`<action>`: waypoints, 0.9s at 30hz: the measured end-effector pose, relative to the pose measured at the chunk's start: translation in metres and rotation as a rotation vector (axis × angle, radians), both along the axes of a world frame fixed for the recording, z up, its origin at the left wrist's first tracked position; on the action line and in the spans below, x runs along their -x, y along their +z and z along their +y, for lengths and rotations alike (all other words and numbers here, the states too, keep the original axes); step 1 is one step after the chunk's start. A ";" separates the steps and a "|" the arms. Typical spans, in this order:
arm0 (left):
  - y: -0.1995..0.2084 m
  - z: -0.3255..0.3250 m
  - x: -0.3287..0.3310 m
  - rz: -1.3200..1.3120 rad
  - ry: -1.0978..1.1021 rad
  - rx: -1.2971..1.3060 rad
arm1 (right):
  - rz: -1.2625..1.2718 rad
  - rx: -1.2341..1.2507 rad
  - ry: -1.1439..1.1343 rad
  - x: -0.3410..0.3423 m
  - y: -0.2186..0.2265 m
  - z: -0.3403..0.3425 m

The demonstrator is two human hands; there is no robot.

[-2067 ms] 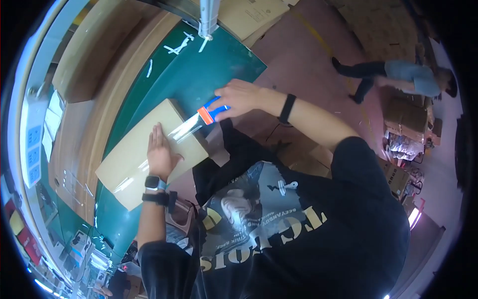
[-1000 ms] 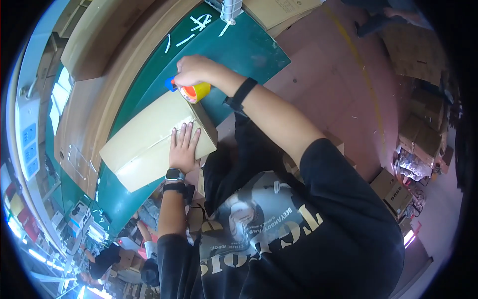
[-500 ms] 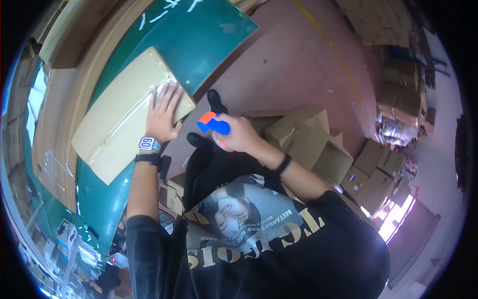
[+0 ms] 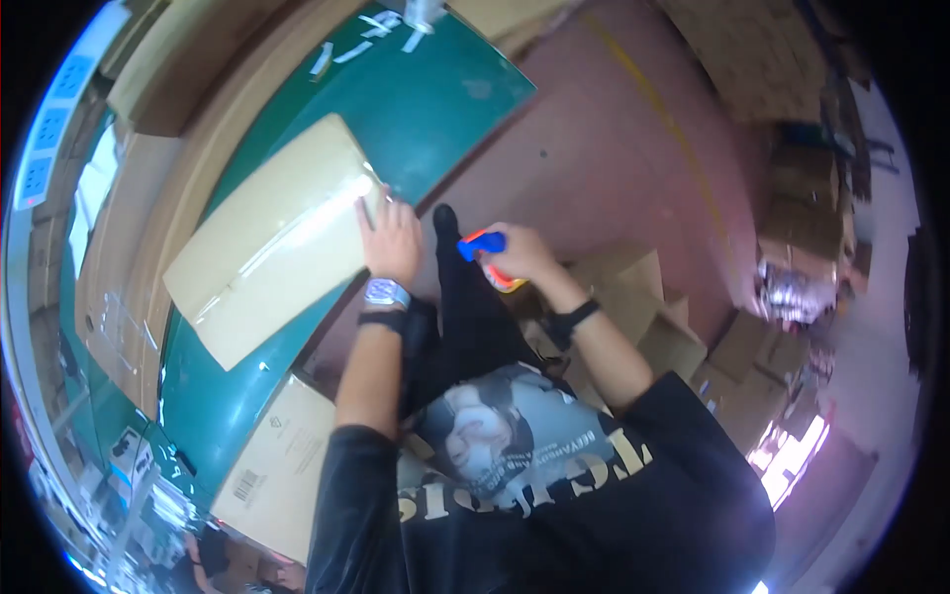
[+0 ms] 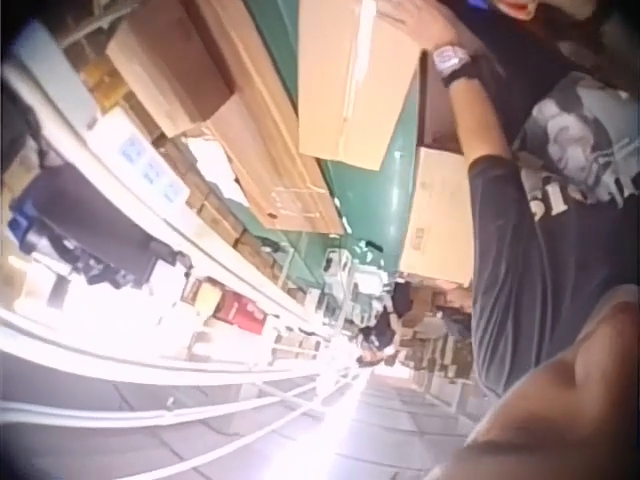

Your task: The person seals cardboard boxes with a tape dispenser, places small product boxes into a larger box, and folds a flat cardboard piece into a new box before sealing its bottom.

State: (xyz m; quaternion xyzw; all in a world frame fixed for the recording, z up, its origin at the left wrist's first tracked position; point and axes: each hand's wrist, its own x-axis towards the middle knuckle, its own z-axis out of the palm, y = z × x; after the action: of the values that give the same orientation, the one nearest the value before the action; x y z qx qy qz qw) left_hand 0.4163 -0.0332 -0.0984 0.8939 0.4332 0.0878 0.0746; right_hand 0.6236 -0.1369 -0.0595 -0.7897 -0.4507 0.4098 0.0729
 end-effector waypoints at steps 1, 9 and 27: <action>0.005 0.007 -0.006 -0.043 0.077 0.012 | 0.113 -0.178 -0.070 -0.021 -0.010 0.018; 0.027 -0.072 0.079 -0.589 0.945 0.428 | 1.130 -0.519 -0.056 0.050 -0.015 0.287; 0.016 0.113 0.013 0.085 1.225 0.076 | 0.805 -0.301 0.376 -0.008 0.068 0.318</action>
State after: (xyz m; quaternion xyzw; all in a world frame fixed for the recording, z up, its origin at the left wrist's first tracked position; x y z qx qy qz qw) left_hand 0.4038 0.0797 -0.0824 0.4818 0.8736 0.0635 0.0250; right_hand 0.6317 0.1809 0.0080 -0.4531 -0.5763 0.6197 0.2803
